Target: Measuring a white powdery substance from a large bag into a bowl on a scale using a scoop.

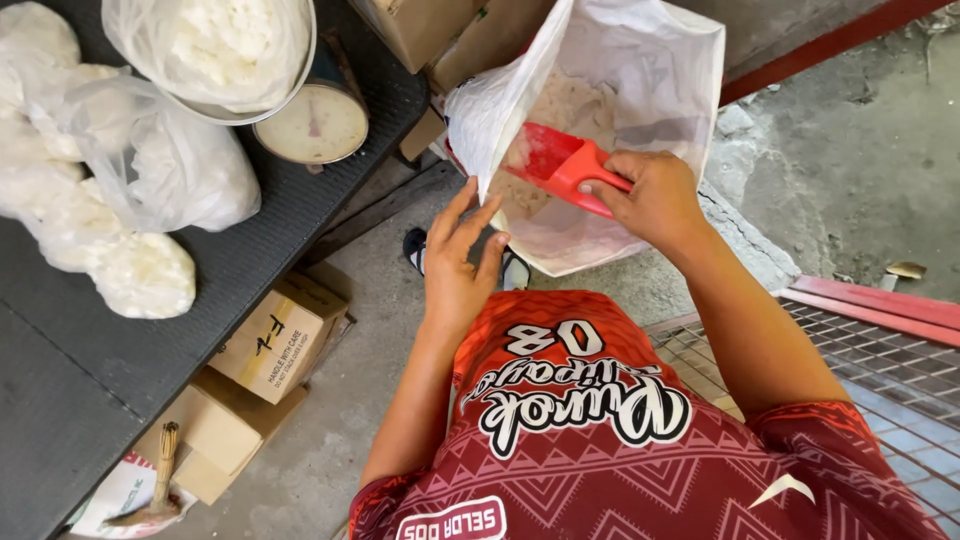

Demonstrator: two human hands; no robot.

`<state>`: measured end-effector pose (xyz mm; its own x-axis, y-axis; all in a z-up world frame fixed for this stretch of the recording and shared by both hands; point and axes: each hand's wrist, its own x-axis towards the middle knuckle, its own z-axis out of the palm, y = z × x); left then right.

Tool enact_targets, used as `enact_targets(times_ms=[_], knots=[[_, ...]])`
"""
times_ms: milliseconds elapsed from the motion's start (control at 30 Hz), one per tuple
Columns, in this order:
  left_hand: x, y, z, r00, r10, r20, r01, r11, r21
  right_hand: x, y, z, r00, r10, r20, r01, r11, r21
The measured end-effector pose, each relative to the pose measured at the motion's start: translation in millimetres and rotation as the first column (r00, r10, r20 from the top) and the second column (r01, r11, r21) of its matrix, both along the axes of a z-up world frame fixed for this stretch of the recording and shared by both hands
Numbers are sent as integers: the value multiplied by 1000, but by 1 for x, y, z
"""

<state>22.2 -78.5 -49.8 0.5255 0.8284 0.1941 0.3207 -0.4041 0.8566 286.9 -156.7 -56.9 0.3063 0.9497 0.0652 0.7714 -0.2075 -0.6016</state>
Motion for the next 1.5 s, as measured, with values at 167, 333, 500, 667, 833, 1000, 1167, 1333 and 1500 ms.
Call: enact_targets(times_ms=[167,333,500,667,833,1000,1167,1333,1500], knots=[[0,0,1,1000,-4,0,4,1000,20,10,0,-5,966,29,258,-3,995,-98],[0,2,0,1000,-10,-8,10,1000,17,11,21,-59,868,198,455,-50,948,-316],[1,-3,8,999,-37,0,37,997,68,-6,29,-67,975,42,218,15,966,-256],[-6,-7,11,999,-52,17,51,998,41,-12,20,-81,992,-23,121,50,973,-225],[-4,-2,8,999,-49,8,48,995,86,-12,31,-72,982,0,187,17,996,-92],[-4,-4,9,1000,-22,-12,23,994,107,-17,22,-42,994,-22,107,40,985,-168],[-4,-9,9,1000,-12,-23,15,995,99,-7,10,-41,997,-69,26,72,991,-114],[4,-12,8,1000,-9,-28,12,993,119,5,13,-21,968,0,252,42,985,-165],[4,-17,9,998,2,-67,4,996,86,24,26,-71,839,233,492,-61,938,-341]])
